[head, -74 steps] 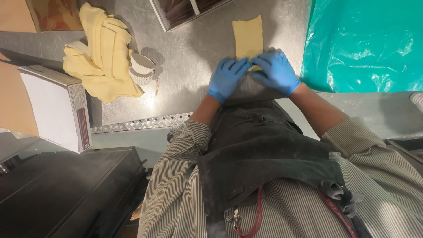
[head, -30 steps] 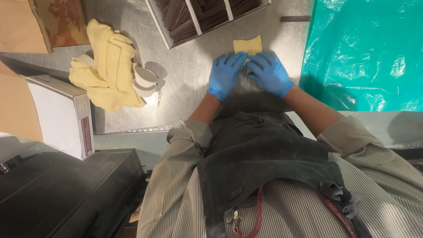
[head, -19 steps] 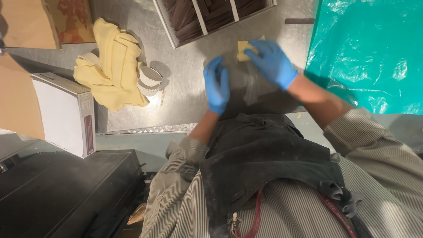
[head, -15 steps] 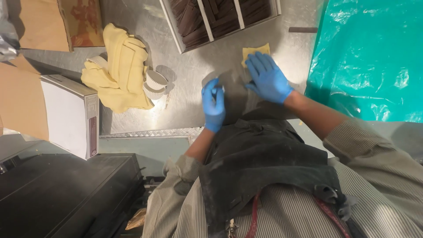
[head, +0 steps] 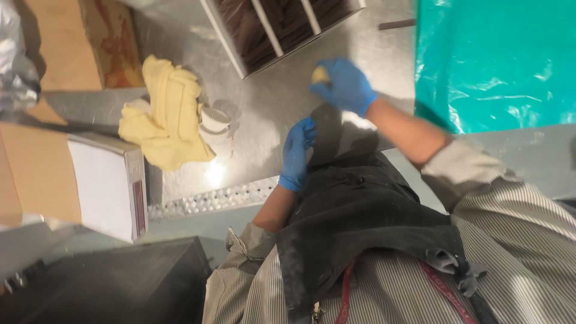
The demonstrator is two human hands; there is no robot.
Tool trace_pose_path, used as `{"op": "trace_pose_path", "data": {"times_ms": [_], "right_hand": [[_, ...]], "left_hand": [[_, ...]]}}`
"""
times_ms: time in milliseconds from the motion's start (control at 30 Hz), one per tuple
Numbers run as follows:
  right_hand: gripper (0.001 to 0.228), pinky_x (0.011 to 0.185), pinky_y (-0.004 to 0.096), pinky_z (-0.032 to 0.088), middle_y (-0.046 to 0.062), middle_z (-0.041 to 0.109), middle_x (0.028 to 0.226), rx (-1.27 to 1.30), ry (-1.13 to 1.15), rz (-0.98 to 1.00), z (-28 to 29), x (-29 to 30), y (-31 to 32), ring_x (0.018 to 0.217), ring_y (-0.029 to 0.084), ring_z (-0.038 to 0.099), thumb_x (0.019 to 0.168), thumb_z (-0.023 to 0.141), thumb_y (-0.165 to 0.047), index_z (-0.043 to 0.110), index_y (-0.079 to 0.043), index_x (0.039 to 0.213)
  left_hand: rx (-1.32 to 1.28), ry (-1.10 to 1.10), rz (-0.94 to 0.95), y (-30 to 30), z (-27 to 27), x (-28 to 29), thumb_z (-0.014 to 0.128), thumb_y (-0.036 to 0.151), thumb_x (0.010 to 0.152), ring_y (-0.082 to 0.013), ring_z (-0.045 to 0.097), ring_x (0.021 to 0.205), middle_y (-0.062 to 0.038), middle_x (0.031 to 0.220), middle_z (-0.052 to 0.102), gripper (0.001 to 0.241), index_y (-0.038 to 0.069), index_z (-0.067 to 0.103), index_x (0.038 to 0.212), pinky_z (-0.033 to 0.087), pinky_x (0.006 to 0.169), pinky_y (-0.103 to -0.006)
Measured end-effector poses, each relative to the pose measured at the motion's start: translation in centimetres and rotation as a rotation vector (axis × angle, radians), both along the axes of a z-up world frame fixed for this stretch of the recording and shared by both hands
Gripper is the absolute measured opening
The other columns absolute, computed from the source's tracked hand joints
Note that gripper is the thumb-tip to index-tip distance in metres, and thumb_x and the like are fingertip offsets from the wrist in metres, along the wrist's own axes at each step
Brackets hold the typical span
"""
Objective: Rolling pre-cut dough rectangles around chocolate batons to form pastries.
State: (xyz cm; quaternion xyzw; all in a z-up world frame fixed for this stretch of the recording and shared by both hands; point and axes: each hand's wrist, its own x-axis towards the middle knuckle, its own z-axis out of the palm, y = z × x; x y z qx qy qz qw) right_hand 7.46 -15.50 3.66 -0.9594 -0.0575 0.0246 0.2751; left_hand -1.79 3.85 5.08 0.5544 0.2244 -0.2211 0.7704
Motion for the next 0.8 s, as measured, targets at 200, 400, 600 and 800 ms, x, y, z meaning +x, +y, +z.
{"op": "trace_pose_path", "data": {"times_ms": [200, 400, 600, 800], "right_hand": [[0.057, 0.108, 0.055, 0.047, 0.018, 0.060, 0.131, 0.330, -0.118, 0.009, 5.3, -9.8, 1.4, 0.125, 0.042, 0.058, 0.100, 0.060, -0.055, 0.064, -0.008, 0.133], [0.046, 0.091, 0.045, 0.054, 0.009, 0.066, 0.109, 0.497, -0.101, -0.430, 8.1, -18.1, -13.0, 0.104, 0.033, 0.068, 0.098, 0.045, -0.049, 0.066, -0.020, 0.129], [0.043, 0.082, 0.048, 0.053, 0.026, 0.065, 0.106, 0.981, 0.101, -0.885, 7.7, -29.2, -28.3, 0.094, 0.032, 0.064, 0.112, 0.037, -0.028, 0.064, 0.001, 0.128], [0.047, 0.067, 0.044, 0.060, 0.017, 0.070, 0.100, 1.272, 0.310, -1.081, -0.3, -41.2, -40.4, 0.080, 0.029, 0.071, 0.099, 0.056, -0.023, 0.059, -0.004, 0.141]], "left_hand": [[-0.575, 0.266, 0.241, -6.3, 6.3, 0.6, 0.052, 0.075, 0.095, -0.0287, 0.059, 0.122, -0.013, 0.144, 0.052, 0.086, 0.010, 0.048, 0.151, 0.046, 0.113, -0.0455], [-0.259, 0.134, -0.422, -19.1, 6.6, -1.7, 0.037, 0.072, 0.101, -0.0307, 0.037, 0.143, -0.014, 0.156, 0.040, 0.078, 0.020, 0.033, 0.159, 0.023, 0.128, -0.0473], [0.829, -1.279, -1.225, -33.2, 1.3, -5.6, 0.041, 0.069, 0.099, -0.0353, 0.036, 0.152, -0.013, 0.163, 0.039, 0.082, 0.015, 0.035, 0.160, 0.029, 0.125, -0.0540], [1.207, -1.680, -1.518, -41.4, -5.6, -6.6, 0.068, 0.052, 0.097, -0.0387, 0.013, 0.157, -0.010, 0.171, 0.016, 0.075, 0.023, 0.035, 0.158, 0.012, 0.125, -0.0692]]}}
